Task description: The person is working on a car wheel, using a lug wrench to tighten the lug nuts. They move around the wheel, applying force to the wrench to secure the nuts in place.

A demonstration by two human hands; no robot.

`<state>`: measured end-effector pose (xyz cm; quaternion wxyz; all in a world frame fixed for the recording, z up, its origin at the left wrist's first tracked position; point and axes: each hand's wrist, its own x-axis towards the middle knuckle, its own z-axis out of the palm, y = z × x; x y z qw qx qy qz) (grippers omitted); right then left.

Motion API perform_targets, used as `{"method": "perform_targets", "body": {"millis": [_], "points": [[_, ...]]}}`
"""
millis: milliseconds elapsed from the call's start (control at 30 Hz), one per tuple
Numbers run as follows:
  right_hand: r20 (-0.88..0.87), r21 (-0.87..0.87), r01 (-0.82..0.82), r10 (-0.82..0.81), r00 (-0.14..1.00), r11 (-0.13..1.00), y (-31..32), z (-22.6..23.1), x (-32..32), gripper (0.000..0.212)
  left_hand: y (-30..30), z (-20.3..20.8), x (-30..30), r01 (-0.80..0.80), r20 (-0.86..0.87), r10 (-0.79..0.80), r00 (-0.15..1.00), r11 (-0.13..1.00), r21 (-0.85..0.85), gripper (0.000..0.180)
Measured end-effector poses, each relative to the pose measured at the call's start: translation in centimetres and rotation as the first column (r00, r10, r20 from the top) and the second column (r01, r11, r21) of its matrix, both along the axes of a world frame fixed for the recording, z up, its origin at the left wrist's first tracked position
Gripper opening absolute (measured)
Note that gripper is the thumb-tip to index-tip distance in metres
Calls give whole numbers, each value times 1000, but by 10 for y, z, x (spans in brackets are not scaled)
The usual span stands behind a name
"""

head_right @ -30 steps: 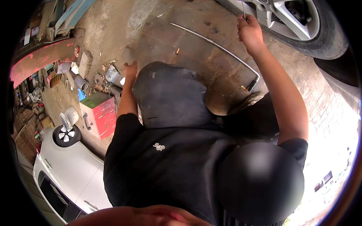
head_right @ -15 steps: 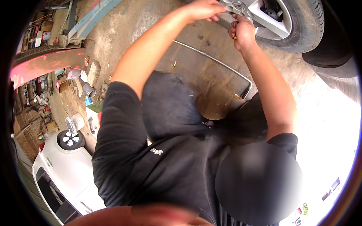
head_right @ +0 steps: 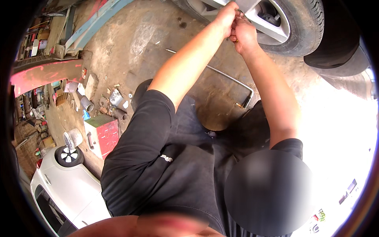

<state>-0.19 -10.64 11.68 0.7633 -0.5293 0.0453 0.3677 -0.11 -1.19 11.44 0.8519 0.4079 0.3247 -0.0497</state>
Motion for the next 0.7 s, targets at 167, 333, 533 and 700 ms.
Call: {"method": "perform_targets", "body": {"millis": [167, 333, 533, 700], "points": [[71, -262, 89, -72, 995, 961, 13, 12, -6, 14, 17, -7, 10, -25, 36, 32, 999, 984, -178, 42], [7, -400, 93, -98, 995, 912, 30, 32, -10, 15, 22, -25, 23, -5, 150, 44, 988, 969, -248, 47], [-81, -358, 35, -68, 994, 933, 23, 26, -4, 13, 16, -27, 28, 8, 70, 0, 998, 994, -105, 44], [37, -296, 109, -103, 994, 949, 26, 14, -14, 8, 17, -27, 21, -13, 91, 31, 995, 980, -197, 51]]}}
